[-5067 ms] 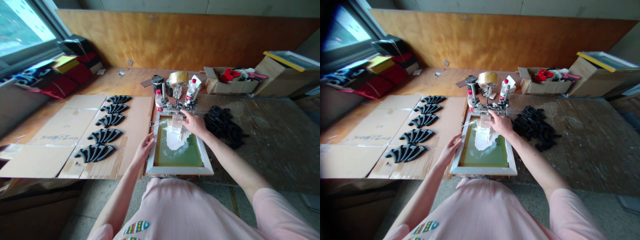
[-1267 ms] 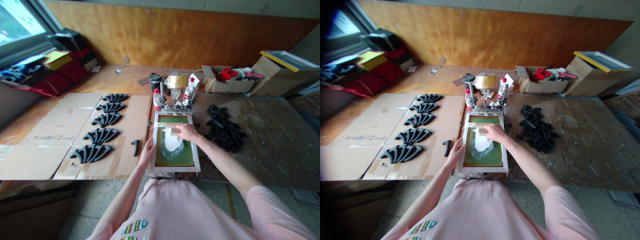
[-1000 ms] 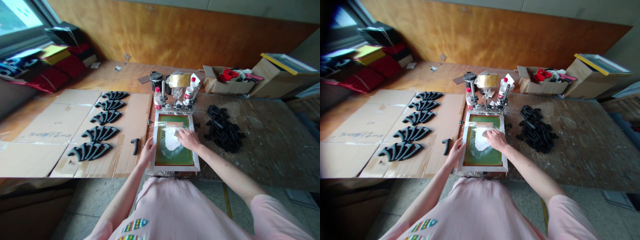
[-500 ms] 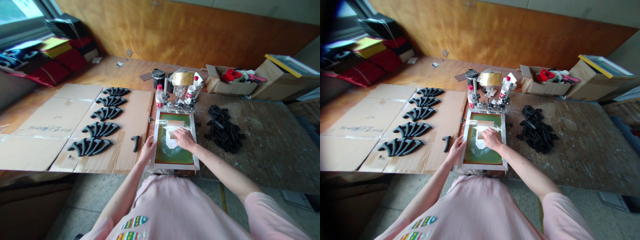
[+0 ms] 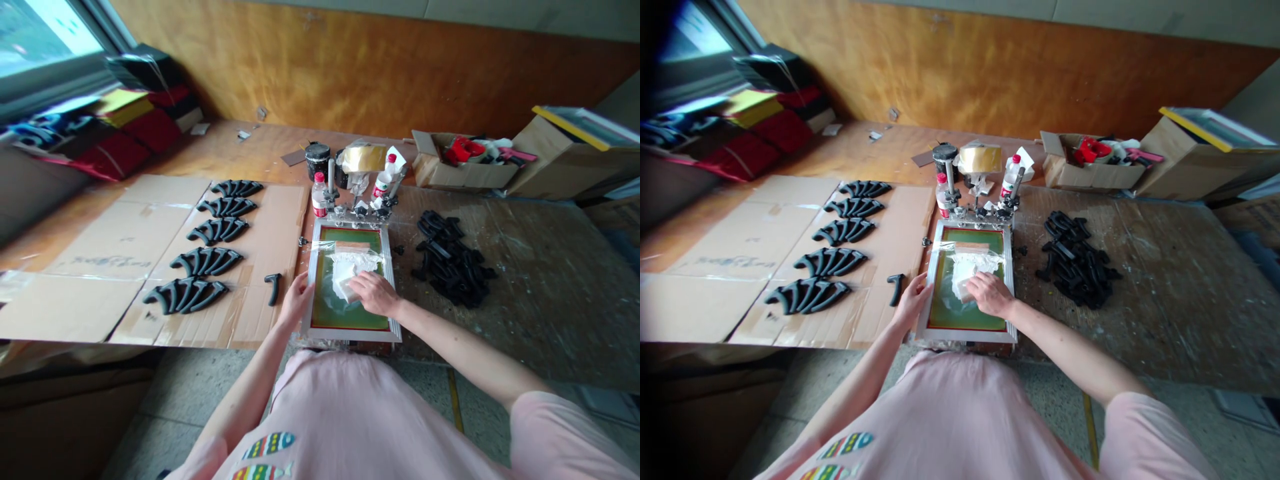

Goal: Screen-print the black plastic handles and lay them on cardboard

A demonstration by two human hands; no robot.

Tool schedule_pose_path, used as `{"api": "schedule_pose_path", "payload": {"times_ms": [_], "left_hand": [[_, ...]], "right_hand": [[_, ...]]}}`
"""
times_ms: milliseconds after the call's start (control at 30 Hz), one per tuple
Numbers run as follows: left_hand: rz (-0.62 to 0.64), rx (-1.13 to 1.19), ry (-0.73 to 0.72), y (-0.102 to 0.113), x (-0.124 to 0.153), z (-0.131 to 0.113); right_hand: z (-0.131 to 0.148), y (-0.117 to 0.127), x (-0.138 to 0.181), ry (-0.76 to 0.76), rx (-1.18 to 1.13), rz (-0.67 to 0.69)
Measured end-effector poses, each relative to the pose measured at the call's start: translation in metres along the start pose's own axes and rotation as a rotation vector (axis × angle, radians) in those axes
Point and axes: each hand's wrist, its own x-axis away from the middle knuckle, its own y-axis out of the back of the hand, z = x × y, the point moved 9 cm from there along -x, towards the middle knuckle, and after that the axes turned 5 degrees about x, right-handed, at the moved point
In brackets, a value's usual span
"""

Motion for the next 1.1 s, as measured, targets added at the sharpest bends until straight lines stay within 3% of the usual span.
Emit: {"api": "schedule_pose_path", "payload": {"times_ms": [100,233,367,467,567,633,700,767,833,867,933,967,1033,1100], "left_hand": [[0.010,0.022,0.014,-0.001,0.001,-0.005],[0.033,0.113,0.043,-0.001,0.010,-0.023],[0.028,0.203,0.008,0.006,0.021,-0.070],[-0.018,0.283,-0.118,0.011,0.018,-0.126],[-0.037,0.399,-0.310,0.008,0.002,-0.188],[-0.017,0.432,-0.373,0.001,-0.012,-0.218],[-0.024,0.453,-0.394,-0.004,-0.020,-0.232],[-0.112,0.488,-0.409,-0.004,-0.014,-0.224],[-0.132,0.487,-0.301,-0.018,0.002,-0.190],[-0.099,0.473,-0.194,-0.031,0.013,-0.164],[0.177,0.365,0.198,-0.081,0.043,-0.097],[0.236,0.374,0.307,-0.096,0.059,-0.071],[0.280,0.464,0.404,-0.112,0.079,-0.039],[0.171,0.499,0.400,-0.097,0.074,-0.023]], "right_hand": [[0.000,0.002,-0.002,-0.012,-0.058,0.037],[-0.042,0.034,-0.037,-0.249,-0.069,-0.020],[-0.111,0.078,-0.044,-0.481,-0.103,-0.160],[-0.171,0.091,0.001,-0.745,-0.202,-0.343],[-0.187,0.056,0.045,-0.919,-0.237,-0.300],[-0.160,0.015,0.048,-0.819,-0.218,-0.123],[-0.117,-0.020,0.040,-0.642,-0.137,0.035],[-0.082,-0.041,0.032,-0.560,-0.042,0.141],[-0.062,-0.050,0.030,-0.611,-0.018,0.212],[-0.055,-0.050,0.031,-0.663,-0.030,0.220],[-0.039,-0.042,0.030,-0.720,-0.058,0.152],[-0.028,-0.036,0.026,-0.689,-0.066,0.083],[-0.001,-0.026,0.017,-0.475,-0.095,-0.041],[0.009,-0.023,0.018,-0.248,-0.130,-0.087]]}}
